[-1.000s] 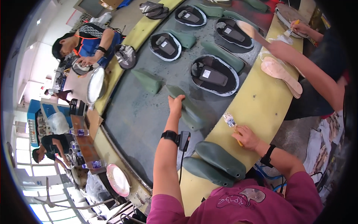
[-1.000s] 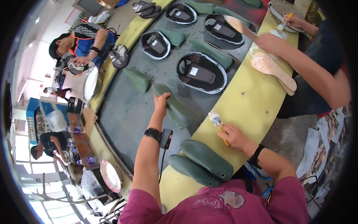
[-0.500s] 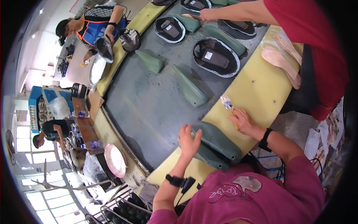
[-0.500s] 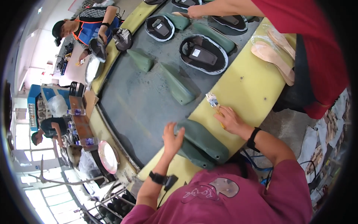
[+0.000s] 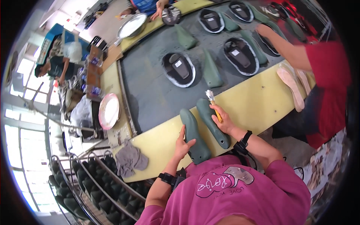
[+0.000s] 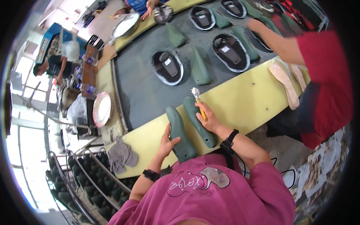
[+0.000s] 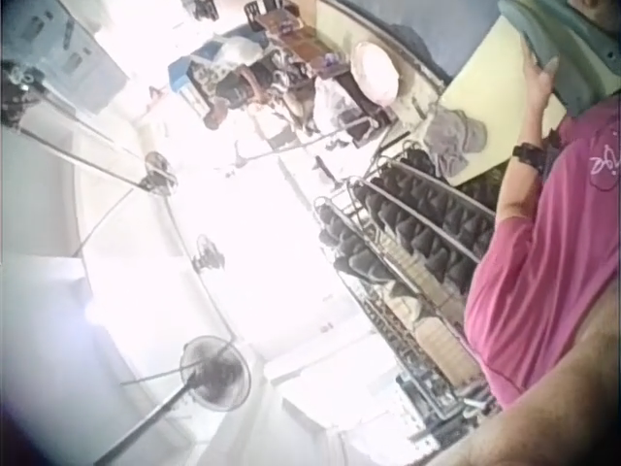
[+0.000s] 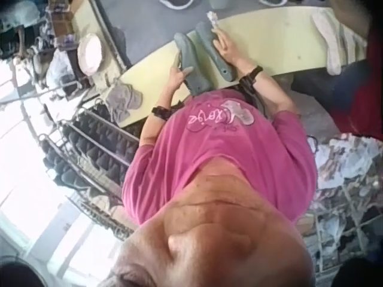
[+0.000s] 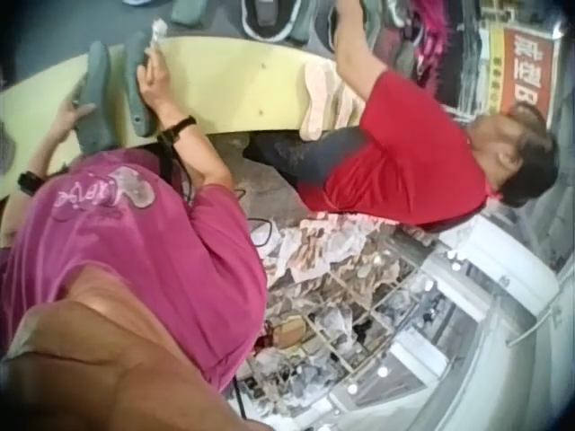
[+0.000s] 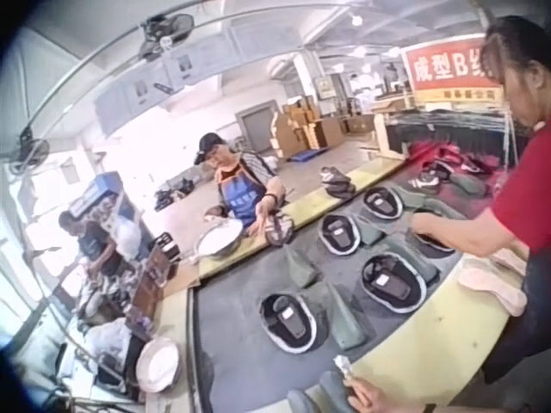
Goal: The recorder is applying glue to shoe lasts and uppers using a brush, then placing them onto a conveyor belt in a factory setting.
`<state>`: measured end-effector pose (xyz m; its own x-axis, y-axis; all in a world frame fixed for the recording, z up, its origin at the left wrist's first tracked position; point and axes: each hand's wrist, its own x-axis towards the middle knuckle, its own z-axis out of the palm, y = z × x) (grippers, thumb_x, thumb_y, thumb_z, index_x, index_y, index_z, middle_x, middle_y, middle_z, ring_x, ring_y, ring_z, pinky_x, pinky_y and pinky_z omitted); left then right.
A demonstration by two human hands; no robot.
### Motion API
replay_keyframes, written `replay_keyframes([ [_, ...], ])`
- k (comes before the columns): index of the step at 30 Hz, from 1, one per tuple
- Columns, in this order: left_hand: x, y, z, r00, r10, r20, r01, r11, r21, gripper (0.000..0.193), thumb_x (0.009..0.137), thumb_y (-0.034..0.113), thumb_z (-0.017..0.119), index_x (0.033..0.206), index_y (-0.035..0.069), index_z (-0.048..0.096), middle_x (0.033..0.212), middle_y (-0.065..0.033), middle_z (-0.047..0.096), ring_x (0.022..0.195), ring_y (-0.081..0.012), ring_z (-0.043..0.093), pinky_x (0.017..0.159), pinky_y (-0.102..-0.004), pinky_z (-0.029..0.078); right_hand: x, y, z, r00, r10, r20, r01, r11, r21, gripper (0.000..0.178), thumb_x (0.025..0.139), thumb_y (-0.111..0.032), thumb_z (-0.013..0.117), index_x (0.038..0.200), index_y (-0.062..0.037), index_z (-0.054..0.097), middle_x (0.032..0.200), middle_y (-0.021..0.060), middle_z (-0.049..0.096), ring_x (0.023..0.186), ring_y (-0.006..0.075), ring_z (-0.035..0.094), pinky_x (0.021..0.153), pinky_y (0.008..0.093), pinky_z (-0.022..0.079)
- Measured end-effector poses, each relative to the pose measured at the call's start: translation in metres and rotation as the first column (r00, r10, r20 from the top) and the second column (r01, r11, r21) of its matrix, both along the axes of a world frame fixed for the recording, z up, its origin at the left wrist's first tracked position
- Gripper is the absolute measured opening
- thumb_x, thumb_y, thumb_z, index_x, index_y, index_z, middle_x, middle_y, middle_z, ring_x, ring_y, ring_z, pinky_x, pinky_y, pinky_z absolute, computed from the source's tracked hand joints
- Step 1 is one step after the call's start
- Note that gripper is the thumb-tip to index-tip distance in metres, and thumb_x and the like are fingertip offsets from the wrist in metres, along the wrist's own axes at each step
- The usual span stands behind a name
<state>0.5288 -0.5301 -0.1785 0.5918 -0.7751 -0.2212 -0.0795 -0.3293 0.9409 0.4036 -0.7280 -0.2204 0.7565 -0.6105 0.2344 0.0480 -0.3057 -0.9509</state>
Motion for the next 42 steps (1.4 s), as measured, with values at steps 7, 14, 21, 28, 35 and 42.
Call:
replay_keyframes([
  [7, 0.009, -0.009, -0.003, 0.901, 0.255, 0.352, -0.397, 0.812, 0.428, 0.064, 0.064, 0.024, 0.073, 0.113, -0.008, 0.047, 0.099, -0.0241, 0.061, 0.091, -0.0288, 0.062, 0.077, -0.0354, 0.05, 0.035, 0.049, -0.011, 0.996, 0.094, -0.001, -0.093, 0.992, -0.085, 0.036, 0.085, -0.011, 0.055, 0.12, -0.0084, 0.047, 0.119, 0.0181, 0.05, 0.116, 0.0333, 0.045, 0.099, 0.0382, 0.034],
  [14, 0.058, 0.017, 0.019, 0.936, 0.268, -0.228, -0.252, 0.963, 0.099, 0.058, 0.06, 0.018, 0.07, 0.108, -0.006, 0.05, 0.095, -0.0165, 0.061, 0.083, -0.0243, 0.062, 0.073, -0.0349, 0.051, 0.043, 0.006, 0.073, 0.98, 0.16, 0.115, -0.158, 0.987, -0.021, 0.008, 0.085, -0.008, 0.056, 0.086, -0.0012, 0.061, 0.072, 0.0079, 0.064, 0.058, 0.0168, 0.06, 0.054, 0.0269, 0.047],
  [21, 0.079, 0.027, 0.062, 0.979, -0.085, -0.182, 0.087, 0.996, 0.002, 0.066, 0.058, 0.014, 0.068, 0.117, -0.005, 0.048, 0.1, -0.0122, 0.059, 0.09, -0.0195, 0.058, 0.081, -0.0319, 0.047, 0.091, 0.014, 0.133, 0.919, 0.328, 0.217, -0.341, 0.94, 0.021, 0.014, 0.085, -0.008, 0.053, 0.078, 0.0003, 0.06, 0.065, 0.0047, 0.061, 0.05, 0.0101, 0.053, 0.048, 0.024, 0.042],
  [28, 0.11, 0.03, 0.052, 0.905, -0.073, -0.419, 0.013, 0.989, -0.146, 0.066, 0.057, 0.019, 0.07, 0.115, -0.005, 0.047, 0.099, -0.0124, 0.059, 0.087, -0.0206, 0.058, 0.078, -0.0324, 0.048, 0.077, -0.002, 0.07, 0.993, 0.098, -0.059, -0.093, 0.992, 0.082, 0.014, 0.085, -0.008, 0.052, 0.077, 0.0006, 0.06, 0.066, 0.0067, 0.06, 0.051, 0.0127, 0.055, 0.05, 0.0254, 0.043],
  [35, 0.168, -0.019, 0.01, 0.897, 0.178, -0.404, -0.173, 0.984, 0.05, 0.06, 0.061, 0.015, 0.07, 0.111, -0.008, 0.047, 0.094, -0.015, 0.06, 0.082, -0.0234, 0.06, 0.072, -0.035, 0.051, 0.014, -0.024, -0.016, 0.938, -0.243, -0.247, 0.052, 0.804, -0.592, 0.037, 0.073, 0.0, 0.061, 0.109, -0.0018, 0.052, 0.106, 0.018, 0.053, 0.103, 0.0366, 0.051, 0.083, 0.0418, 0.045],
  [42, 0.281, -0.102, -0.061, 0.968, 0.223, 0.111, -0.243, 0.946, 0.214, 0.063, 0.063, 0.023, 0.07, 0.113, -0.007, 0.045, 0.101, -0.0237, 0.058, 0.088, -0.0357, 0.06, 0.077, -0.04, 0.048, 0.011, -0.019, -0.018, 0.922, -0.205, -0.328, -0.069, 0.746, -0.662, 0.043, 0.066, 0.002, 0.061, 0.109, -0.0035, 0.054, 0.11, 0.0184, 0.052, 0.108, 0.0366, 0.048, 0.09, 0.0428, 0.041],
])
